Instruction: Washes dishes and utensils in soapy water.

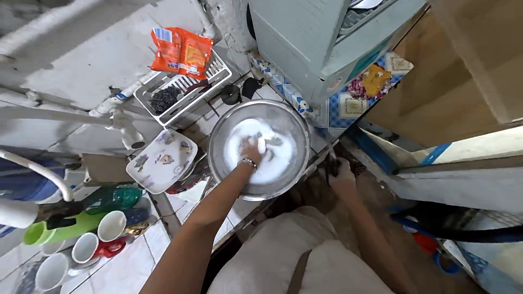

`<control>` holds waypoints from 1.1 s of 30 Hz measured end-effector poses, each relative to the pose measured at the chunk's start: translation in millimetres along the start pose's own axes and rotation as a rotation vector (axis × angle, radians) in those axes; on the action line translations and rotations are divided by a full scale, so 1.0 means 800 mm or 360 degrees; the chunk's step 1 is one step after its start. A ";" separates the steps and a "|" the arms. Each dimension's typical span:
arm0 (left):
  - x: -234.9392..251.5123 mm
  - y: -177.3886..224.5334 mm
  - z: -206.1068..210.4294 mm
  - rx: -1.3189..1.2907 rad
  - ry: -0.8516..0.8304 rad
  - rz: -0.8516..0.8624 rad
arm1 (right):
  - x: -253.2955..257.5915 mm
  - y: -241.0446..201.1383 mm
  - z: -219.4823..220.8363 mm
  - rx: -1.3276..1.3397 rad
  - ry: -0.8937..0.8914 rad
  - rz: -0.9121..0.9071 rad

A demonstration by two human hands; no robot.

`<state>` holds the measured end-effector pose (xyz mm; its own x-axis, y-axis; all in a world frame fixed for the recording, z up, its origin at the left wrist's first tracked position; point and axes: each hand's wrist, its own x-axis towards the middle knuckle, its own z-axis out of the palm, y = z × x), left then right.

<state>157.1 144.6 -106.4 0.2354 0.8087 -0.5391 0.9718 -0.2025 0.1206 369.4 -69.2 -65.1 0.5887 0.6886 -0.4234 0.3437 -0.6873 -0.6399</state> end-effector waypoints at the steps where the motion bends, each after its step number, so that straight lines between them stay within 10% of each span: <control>1: -0.003 0.004 0.005 0.0052 -0.0090 -0.0058 | -0.012 -0.010 -0.003 0.0033 0.0077 -0.0053; 6: -0.059 0.012 0.005 -0.0406 -0.0482 0.0373 | -0.040 -0.080 0.012 -0.0190 0.0157 -0.0558; 12: -0.111 -0.009 -0.018 -0.3533 -0.0562 0.0191 | -0.051 -0.155 0.055 -0.0414 -0.0138 -0.0657; 21: -0.147 -0.025 -0.045 -0.2396 0.0394 0.0159 | -0.070 -0.178 0.096 -0.0635 -0.0390 -0.0773; 33: -0.100 -0.066 -0.062 -0.2495 0.0758 -0.0062 | -0.067 -0.158 0.061 -0.0647 -0.0463 -0.0838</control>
<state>87.5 117.8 -28.3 -0.0942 0.9470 -0.3073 -0.0316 0.3056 0.9516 259.1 -8.2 7.2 0.0711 0.9466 -0.3145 0.8059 -0.2403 -0.5411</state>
